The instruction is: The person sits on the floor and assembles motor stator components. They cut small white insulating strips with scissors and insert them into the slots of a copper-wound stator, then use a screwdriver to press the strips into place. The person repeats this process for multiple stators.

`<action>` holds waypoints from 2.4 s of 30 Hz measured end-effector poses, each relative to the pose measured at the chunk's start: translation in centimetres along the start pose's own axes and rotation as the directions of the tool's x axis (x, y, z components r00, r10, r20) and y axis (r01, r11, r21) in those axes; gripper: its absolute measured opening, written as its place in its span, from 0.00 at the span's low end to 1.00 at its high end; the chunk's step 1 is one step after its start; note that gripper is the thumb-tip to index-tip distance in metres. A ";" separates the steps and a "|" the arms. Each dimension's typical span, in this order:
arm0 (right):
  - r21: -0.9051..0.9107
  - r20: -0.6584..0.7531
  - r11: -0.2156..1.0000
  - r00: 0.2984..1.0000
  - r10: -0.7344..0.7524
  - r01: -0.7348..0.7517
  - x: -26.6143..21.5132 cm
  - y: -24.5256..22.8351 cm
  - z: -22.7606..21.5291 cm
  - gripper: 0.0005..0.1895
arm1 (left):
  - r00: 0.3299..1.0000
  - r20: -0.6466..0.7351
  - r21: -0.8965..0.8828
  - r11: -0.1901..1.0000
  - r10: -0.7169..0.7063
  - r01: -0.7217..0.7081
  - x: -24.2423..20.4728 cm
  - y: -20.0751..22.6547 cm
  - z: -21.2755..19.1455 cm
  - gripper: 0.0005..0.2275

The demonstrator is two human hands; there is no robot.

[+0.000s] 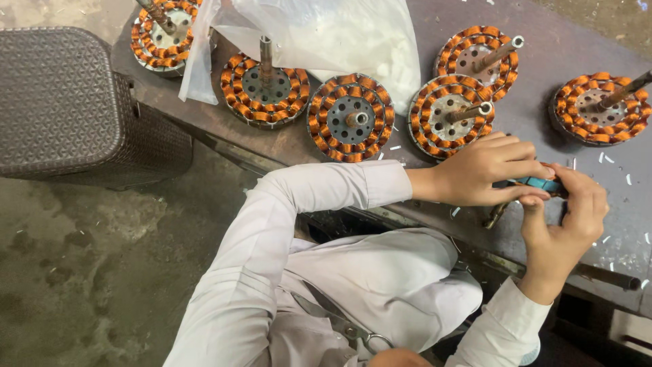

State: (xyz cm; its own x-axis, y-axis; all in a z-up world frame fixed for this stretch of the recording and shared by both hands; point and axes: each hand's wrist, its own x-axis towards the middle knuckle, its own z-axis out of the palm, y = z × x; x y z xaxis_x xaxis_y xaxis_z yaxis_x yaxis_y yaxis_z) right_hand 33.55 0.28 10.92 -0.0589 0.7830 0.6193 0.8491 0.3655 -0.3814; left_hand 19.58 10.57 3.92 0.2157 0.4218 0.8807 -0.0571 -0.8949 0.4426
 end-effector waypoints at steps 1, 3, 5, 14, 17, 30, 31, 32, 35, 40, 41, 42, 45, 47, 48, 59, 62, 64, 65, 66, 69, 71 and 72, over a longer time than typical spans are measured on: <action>0.026 -0.011 0.999 1.000 0.027 -0.026 0.1 0.0 0.1 0.26 | 1.000 -0.004 -0.004 1.000 0.003 -0.003 0.1 -0.2 0.0 0.16; -0.037 0.011 0.999 1.000 -0.029 0.029 0.4 -0.2 0.0 0.22 | 1.000 -0.007 -0.015 1.000 0.001 -0.001 0.2 -0.4 0.0 0.15; -0.058 0.031 0.997 0.998 -0.048 0.050 0.4 -0.5 -0.3 0.19 | 1.000 -0.008 -0.030 1.000 -0.007 0.007 0.2 -0.3 -0.2 0.14; -0.115 0.005 0.993 1.000 -0.010 0.011 0.0 -0.3 0.0 0.16 | 1.000 -0.009 0.001 1.000 -0.007 0.007 0.8 0.2 -0.7 0.10; -0.076 0.010 0.997 1.000 0.009 -0.008 -0.5 0.3 0.1 0.18 | 1.000 0.019 -0.053 0.999 0.008 -0.007 1.1 0.0 -1.2 0.11; -0.070 -0.010 0.998 1.000 -0.007 0.006 -0.7 0.6 0.4 0.23 | 0.995 0.054 -0.087 0.992 -0.089 0.093 1.2 0.8 -1.5 0.12; -0.074 -0.009 0.997 1.000 -0.010 0.009 -0.7 0.7 0.4 0.23 | 0.995 0.054 -0.109 0.990 -0.082 0.088 1.2 0.7 -1.6 0.12; -0.074 -0.009 0.997 1.000 -0.026 0.025 -0.7 0.8 0.4 0.23 | 0.996 0.053 -0.132 0.988 -0.076 0.082 1.2 0.6 -1.7 0.13; -0.083 -0.015 0.996 0.999 -0.039 0.038 -0.7 0.9 0.6 0.21 | 0.997 0.029 -0.110 0.992 -0.067 0.070 1.2 0.7 -1.8 0.13; -0.114 -0.058 0.992 0.997 0.046 -0.053 -0.9 0.1 0.8 0.16 | 0.993 0.042 -0.094 0.989 -0.111 0.114 1.5 1.5 -2.0 0.12; -0.105 -0.055 0.993 0.997 0.048 -0.054 -0.4 -0.1 0.9 0.17 | 0.992 0.052 -0.088 0.989 -0.113 0.117 1.6 1.5 -2.1 0.11; -0.096 -0.052 0.994 0.997 0.050 -0.055 -0.1 -0.3 0.9 0.17 | 0.993 0.059 -0.083 0.991 -0.100 0.104 1.8 1.4 -2.3 0.11; 0.001 -0.046 0.999 0.998 0.048 -0.048 -0.2 -1.5 0.4 0.22 | 0.994 0.088 -0.092 0.993 -0.070 0.078 1.9 1.2 -2.3 0.12; 0.008 -0.107 0.999 0.994 0.035 -0.034 -1.6 -2.5 0.4 0.27 | 0.992 0.113 -0.109 0.992 -0.054 0.066 1.8 0.7 -2.2 0.13; -0.030 -0.168 0.999 0.986 0.019 -0.024 -2.7 -3.2 0.7 0.29 | 0.993 0.114 -0.117 0.992 -0.044 0.057 1.6 0.6 -2.1 0.13; -0.035 -0.222 0.832 0.816 0.534 -0.554 -22.3 -13.4 6.7 0.09 | 0.981 0.179 -0.086 0.995 0.069 -0.055 2.1 0.3 -2.8 0.23; -0.100 -0.147 0.808 0.812 0.565 -0.580 -26.3 -16.8 6.3 0.10 | 0.981 0.092 0.011 0.985 0.171 -0.173 2.0 0.8 -3.4 0.22; -0.168 -0.162 0.839 0.853 0.495 -0.518 -28.4 -17.8 5.7 0.11 | 0.919 0.166 0.001 0.932 0.357 -0.362 1.5 1.2 -3.4 0.19; -0.200 -0.172 0.847 0.869 0.465 -0.493 -29.3 -18.2 5.5 0.12 | 0.871 0.202 -0.017 0.891 0.448 -0.454 1.1 1.4 -3.2 0.18; -0.191 -0.182 0.827 0.847 0.499 -0.529 -30.2 -18.5 5.1 0.12 | 0.833 0.291 -0.053 0.877 0.471 -0.477 0.5 1.8 -2.6 0.17; -0.133 -0.172 0.785 0.794 0.583 -0.605 -32.0 -18.5 4.2 0.13 | 0.743 0.509 -0.118 0.890 0.435 -0.441 -0.8 2.3 -0.1 0.16; -0.069 -0.084 0.774 0.777 0.624 -0.629 -32.5 -18.4 3.2 0.16 | 0.757 0.611 -0.062 0.968 0.230 -0.244 -1.5 2.8 2.6 0.13; -0.057 -0.019 0.764 0.766 0.643 -0.643 -32.9 -18.6 2.7 0.19 | 0.791 0.584 0.012 0.972 0.184 -0.235 -1.8 3.0 4.1 0.17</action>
State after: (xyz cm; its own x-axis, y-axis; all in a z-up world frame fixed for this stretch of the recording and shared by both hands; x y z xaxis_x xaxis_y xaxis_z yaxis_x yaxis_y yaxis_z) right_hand 18.28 -30.86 -4.22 0.5106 0.8250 0.2424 0.7164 -0.2523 -0.6504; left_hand 23.06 6.51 3.03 0.7292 0.0835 0.6792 -0.0947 -0.9707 0.2210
